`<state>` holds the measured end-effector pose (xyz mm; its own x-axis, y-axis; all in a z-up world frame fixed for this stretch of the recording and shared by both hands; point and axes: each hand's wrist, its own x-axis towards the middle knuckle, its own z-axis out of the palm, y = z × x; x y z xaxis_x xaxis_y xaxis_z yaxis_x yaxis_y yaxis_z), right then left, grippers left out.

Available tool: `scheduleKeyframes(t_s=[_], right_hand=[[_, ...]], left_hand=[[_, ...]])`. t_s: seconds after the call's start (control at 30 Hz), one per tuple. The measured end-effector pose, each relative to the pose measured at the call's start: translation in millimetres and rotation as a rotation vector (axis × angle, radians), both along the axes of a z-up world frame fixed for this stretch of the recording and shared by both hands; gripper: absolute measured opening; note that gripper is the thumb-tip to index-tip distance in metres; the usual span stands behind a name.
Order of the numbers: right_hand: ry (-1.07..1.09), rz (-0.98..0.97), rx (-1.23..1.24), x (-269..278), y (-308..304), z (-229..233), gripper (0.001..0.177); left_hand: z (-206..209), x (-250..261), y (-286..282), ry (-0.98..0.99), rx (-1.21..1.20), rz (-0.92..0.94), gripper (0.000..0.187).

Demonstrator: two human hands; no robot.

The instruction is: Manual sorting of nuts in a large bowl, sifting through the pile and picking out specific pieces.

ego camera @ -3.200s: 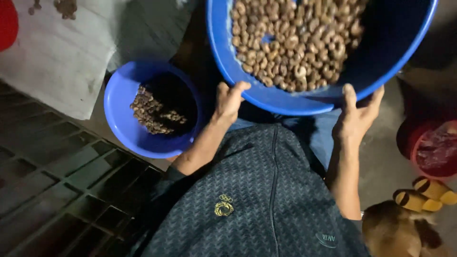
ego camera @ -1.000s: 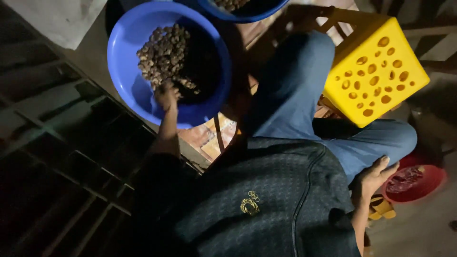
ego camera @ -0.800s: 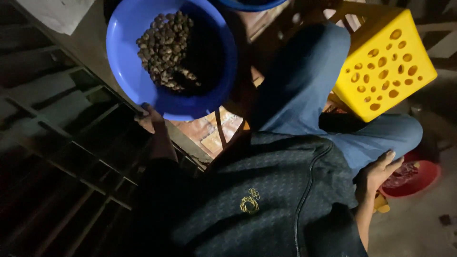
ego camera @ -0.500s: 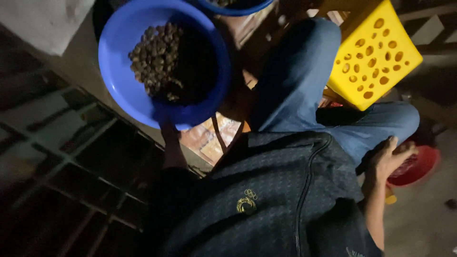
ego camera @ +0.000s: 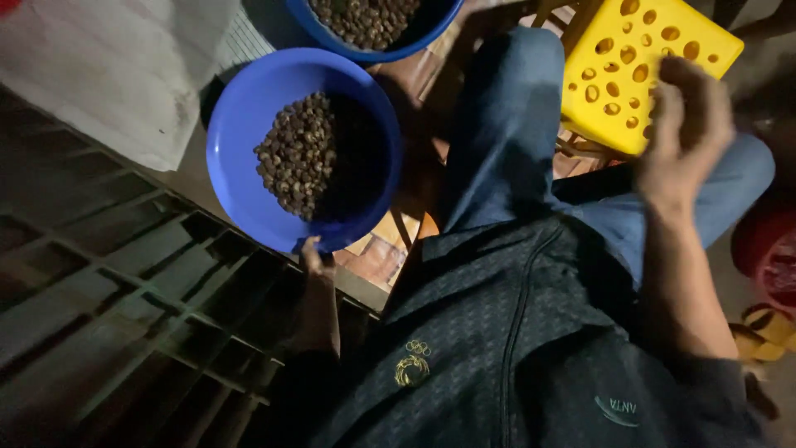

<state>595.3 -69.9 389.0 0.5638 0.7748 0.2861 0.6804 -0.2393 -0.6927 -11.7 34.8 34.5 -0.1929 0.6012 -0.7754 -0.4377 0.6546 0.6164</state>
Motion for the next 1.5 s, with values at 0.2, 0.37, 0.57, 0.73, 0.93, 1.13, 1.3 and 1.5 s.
scheduleKeyframes(t_s=[0.2,0.37,0.57,0.73,0.93,1.13,1.3,1.5], right_hand=[[0.723,0.244,0.075,-53,81,-34,0.016],[0.974,0.258,-0.040,-99,106,-90,0.033],[1.169,0.207,-0.006,-123,111,-169,0.054],[1.285,0.051,-0.350,-126,133,-127,0.091],[1.312,0.119,-0.237,-104,118,-120,0.089],[1.167,-0.096,0.139,-50,43,-38,0.058],[1.042,-0.245,0.254,-8,-45,-12,0.035],[0.944,-0.588,0.269,31,-152,5,0.026]], left_hand=[[35,-30,-16,0.563,0.702,-0.946,0.064],[74,-22,-25,0.408,-0.195,-0.077,0.040],[138,-35,8,0.282,-0.401,-0.144,0.035],[250,82,22,0.211,-0.089,-0.127,0.032],[374,218,36,0.301,0.079,-0.289,0.042],[307,201,101,0.110,0.152,-0.377,0.051],[361,336,69,0.091,0.174,-0.571,0.064],[347,449,9,0.293,0.382,-0.762,0.059]])
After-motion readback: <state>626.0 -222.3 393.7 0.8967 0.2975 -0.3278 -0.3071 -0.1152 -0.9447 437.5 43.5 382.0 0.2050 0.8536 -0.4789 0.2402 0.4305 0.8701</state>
